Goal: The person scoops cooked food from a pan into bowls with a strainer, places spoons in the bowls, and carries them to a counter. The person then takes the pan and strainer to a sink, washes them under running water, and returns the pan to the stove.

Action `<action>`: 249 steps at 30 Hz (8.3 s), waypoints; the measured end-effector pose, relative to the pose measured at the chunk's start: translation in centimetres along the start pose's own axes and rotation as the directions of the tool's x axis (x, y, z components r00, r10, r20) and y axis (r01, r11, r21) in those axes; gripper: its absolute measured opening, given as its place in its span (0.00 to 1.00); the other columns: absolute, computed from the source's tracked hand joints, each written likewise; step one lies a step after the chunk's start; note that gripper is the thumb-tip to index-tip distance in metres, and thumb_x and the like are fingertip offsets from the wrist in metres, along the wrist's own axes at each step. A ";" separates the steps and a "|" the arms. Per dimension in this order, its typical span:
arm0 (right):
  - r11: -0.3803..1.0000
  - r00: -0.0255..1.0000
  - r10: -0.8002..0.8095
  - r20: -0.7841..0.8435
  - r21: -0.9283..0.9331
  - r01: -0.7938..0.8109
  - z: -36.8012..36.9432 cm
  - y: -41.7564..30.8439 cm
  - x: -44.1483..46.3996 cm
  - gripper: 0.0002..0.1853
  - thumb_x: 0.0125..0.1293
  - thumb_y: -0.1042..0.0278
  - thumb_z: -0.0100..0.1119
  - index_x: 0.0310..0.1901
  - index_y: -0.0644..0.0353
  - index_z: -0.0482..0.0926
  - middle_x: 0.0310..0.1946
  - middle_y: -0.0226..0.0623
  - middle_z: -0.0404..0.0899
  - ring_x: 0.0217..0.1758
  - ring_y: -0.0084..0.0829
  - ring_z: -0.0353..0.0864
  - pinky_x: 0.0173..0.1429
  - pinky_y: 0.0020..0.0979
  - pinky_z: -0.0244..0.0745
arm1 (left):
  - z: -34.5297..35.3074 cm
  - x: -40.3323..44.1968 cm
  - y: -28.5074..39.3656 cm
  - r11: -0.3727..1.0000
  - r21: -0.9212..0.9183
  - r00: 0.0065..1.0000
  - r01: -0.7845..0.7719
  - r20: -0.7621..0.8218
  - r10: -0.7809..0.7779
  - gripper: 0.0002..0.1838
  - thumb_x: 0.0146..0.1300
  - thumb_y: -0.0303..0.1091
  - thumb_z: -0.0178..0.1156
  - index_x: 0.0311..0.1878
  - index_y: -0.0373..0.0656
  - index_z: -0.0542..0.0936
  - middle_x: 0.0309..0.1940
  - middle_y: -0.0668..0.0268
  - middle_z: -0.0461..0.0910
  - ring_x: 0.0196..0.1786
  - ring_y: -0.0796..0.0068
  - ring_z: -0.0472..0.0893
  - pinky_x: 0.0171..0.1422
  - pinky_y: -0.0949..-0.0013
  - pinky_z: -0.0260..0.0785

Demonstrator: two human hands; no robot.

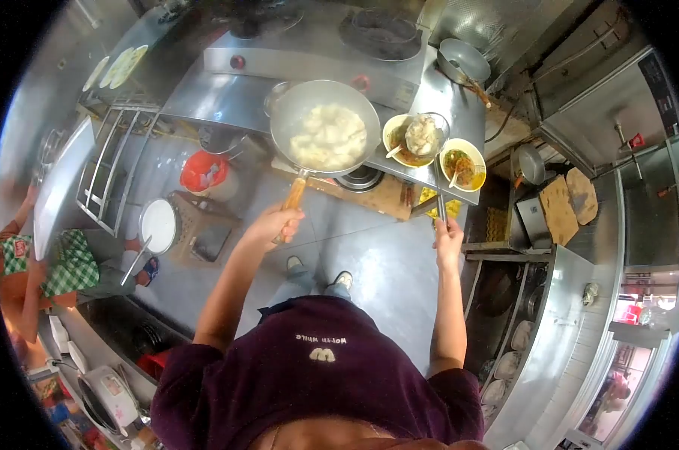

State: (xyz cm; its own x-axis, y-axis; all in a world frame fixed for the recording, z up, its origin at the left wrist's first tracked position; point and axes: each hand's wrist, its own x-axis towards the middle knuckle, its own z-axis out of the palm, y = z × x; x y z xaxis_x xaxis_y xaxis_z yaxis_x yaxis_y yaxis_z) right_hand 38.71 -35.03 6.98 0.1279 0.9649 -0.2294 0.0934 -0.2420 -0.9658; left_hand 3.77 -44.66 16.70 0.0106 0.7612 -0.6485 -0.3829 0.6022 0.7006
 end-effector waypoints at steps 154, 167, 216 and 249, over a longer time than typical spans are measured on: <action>0.971 0.972 -0.235 -0.018 0.043 0.236 -15.2 -5.3 0.5 0.20 0.62 0.68 0.53 0.54 0.67 0.69 0.21 0.19 0.68 0.18 0.10 0.58 0.20 0.14 0.50 | 10.3 2.5 0.5 0.985 0.143 0.995 -0.101 0.022 0.098 0.06 0.57 0.31 0.54 0.34 0.45 0.67 0.17 0.78 0.62 0.14 0.89 0.60 0.14 0.81 0.50; 0.306 0.786 -0.420 0.453 -0.745 0.593 -6.4 -13.0 -0.2 0.11 0.58 0.67 0.52 0.41 0.61 0.74 0.20 0.48 0.74 0.23 0.44 0.76 0.28 0.37 0.71 | 9.6 2.8 -1.0 0.982 0.121 0.985 -0.147 0.107 0.134 0.05 0.56 0.29 0.55 0.30 0.43 0.68 0.16 0.75 0.64 0.14 0.86 0.62 0.15 0.79 0.52; 0.564 0.906 -0.401 0.137 -0.743 0.362 -4.2 -3.3 3.6 0.18 0.59 0.62 0.53 0.48 0.63 0.73 0.24 0.56 0.75 0.28 0.51 0.76 0.33 0.42 0.70 | 3.9 -0.4 -1.7 0.988 0.028 0.977 -0.154 -0.147 0.156 0.06 0.56 0.31 0.54 0.32 0.45 0.67 0.18 0.78 0.63 0.15 0.89 0.61 0.16 0.81 0.52; 0.936 0.799 0.292 0.525 0.012 -0.350 -10.1 -9.6 1.4 0.09 0.61 0.67 0.51 0.37 0.64 0.73 0.11 0.23 0.62 0.09 0.15 0.53 0.13 0.19 0.56 | 11.6 5.3 -2.0 0.978 0.177 0.991 -0.113 0.087 0.099 0.05 0.57 0.29 0.54 0.34 0.42 0.68 0.17 0.74 0.64 0.15 0.86 0.63 0.16 0.78 0.55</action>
State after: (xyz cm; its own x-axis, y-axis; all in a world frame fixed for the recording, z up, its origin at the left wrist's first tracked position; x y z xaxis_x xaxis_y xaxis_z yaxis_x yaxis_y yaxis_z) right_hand 47.92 -32.41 17.16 -0.3887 0.7542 -0.5293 0.0306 -0.5636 -0.8255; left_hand 15.27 -39.03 15.30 0.0532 0.8349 -0.5479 -0.2116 0.5456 0.8109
